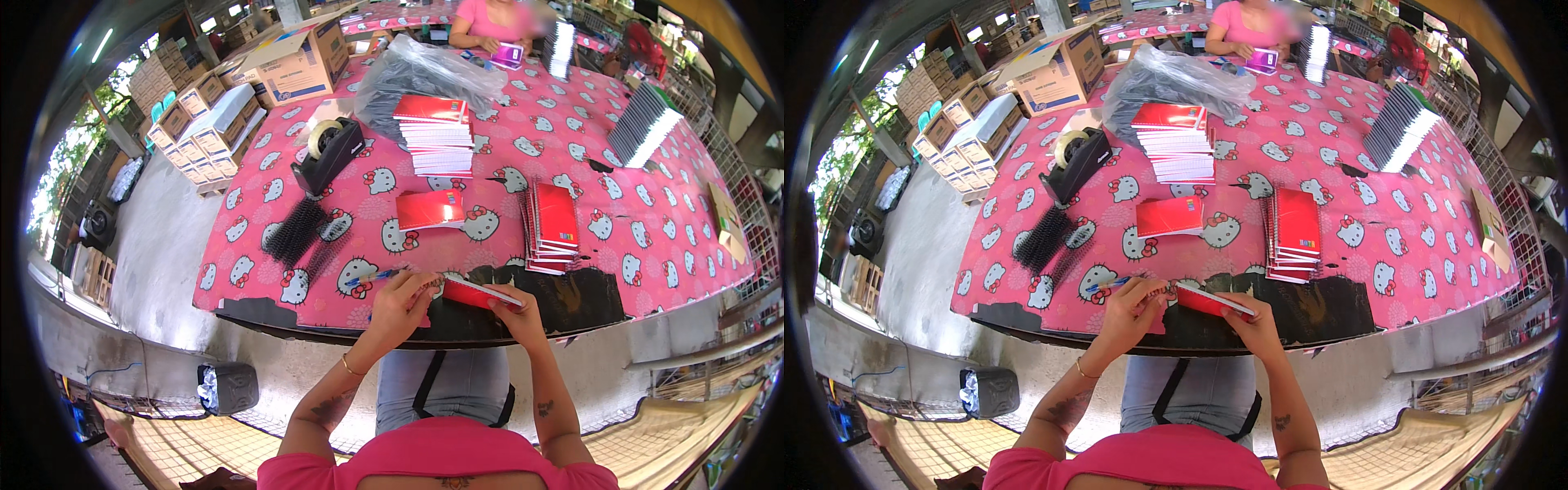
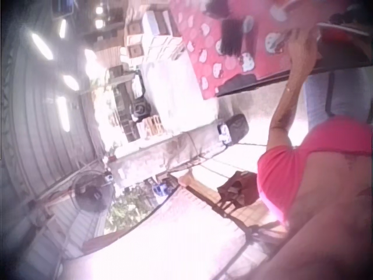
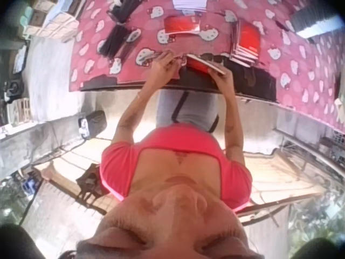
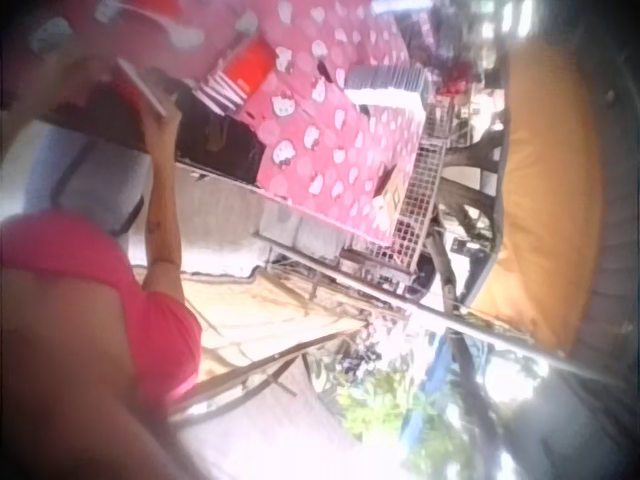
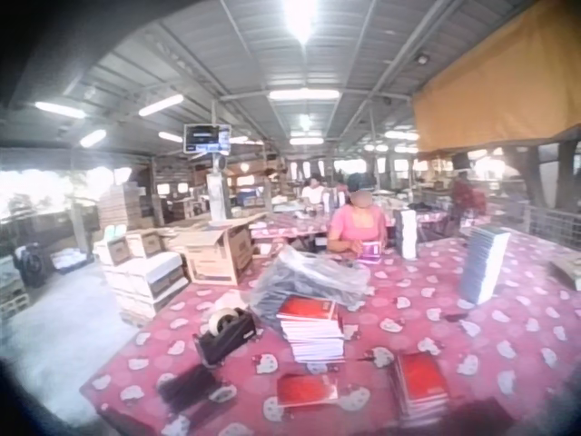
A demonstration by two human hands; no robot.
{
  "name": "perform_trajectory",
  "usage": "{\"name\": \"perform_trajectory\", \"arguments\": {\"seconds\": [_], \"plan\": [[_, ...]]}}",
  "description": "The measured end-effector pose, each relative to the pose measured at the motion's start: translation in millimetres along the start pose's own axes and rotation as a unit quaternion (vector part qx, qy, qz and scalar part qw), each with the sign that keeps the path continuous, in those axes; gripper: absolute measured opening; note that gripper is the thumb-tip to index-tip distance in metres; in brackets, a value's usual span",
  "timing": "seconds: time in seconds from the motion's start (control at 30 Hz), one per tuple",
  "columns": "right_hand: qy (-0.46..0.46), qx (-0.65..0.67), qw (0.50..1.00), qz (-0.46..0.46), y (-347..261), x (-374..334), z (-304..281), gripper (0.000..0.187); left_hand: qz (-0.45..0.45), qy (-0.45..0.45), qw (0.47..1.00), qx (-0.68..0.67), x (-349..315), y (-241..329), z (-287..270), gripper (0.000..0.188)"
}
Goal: The person assembles red spiral-bound notebooks at a table. They pick up a notebook, use a stapler to secure the binding, and place the finished item into a growing stack. The process is repeated continuously throughout the clip.
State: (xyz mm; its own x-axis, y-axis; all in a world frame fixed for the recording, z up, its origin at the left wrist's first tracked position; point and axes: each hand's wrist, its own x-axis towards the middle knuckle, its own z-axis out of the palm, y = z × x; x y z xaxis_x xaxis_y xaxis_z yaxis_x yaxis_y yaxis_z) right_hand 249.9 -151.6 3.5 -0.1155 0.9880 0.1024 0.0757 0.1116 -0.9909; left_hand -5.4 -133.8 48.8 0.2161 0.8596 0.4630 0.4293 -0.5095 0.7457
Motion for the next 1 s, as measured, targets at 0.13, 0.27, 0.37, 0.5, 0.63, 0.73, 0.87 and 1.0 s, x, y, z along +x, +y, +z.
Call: {"name": "perform_trajectory", "arguments": {"seconds": [0.13, 0.27, 0.37, 0.5, 0.63, 0.73, 0.87, 1.0], "plan": [[-0.001, -0.002, 1.0, -0.004, 0.3, 0.6, -0.3, 0.024, 0.017, 0.044, 0.999, 0.023, -2.4, -6.8, 5.2, 0.021], [-0.011, -0.001, 1.0, 0.002, -1.4, 1.4, -1.5, 0.024, 0.06, 0.067, 0.995, 0.036, -0.5, -16.4, 12.3, 0.02], [-0.018, -0.014, 1.0, 0.016, -1.7, 0.5, -4.1, 0.024, 0.08, 0.067, 0.993, 0.052, -0.3, -18.3, 13.3, 0.02], [-0.023, 0.004, 1.0, 0.007, 2.2, -2.1, -5.6, 0.024, 0.051, 0.021, 0.998, 0.024, 2.8, -18.3, 9.4, 0.02], [-0.031, 0.0, 1.0, 0.0, 1.9, -2.3, -7.2, 0.024, 0.058, -0.06, 0.996, 0.025, 11.3, -16.2, -1.6, 0.021], [-0.039, -0.001, 0.999, 0.001, -2.1, -2.3, -7.3, 0.023, 0.094, -0.092, 0.991, 0.035, 17.9, -21.6, -1.3, 0.02], [-0.043, -0.022, 0.999, -0.004, -2.2, -3.2, -9.0, 0.024, 0.15, -0.091, 0.98, 0.092, 26.7, -6.8, -2.4, 0.022], [-0.042, -0.019, 0.999, -0.007, -4.6, -2.4, -7.3, 0.025, 0.1, -0.202, 0.97, 0.087, 30.5, -20.2, -3.8, 0.028]]}}
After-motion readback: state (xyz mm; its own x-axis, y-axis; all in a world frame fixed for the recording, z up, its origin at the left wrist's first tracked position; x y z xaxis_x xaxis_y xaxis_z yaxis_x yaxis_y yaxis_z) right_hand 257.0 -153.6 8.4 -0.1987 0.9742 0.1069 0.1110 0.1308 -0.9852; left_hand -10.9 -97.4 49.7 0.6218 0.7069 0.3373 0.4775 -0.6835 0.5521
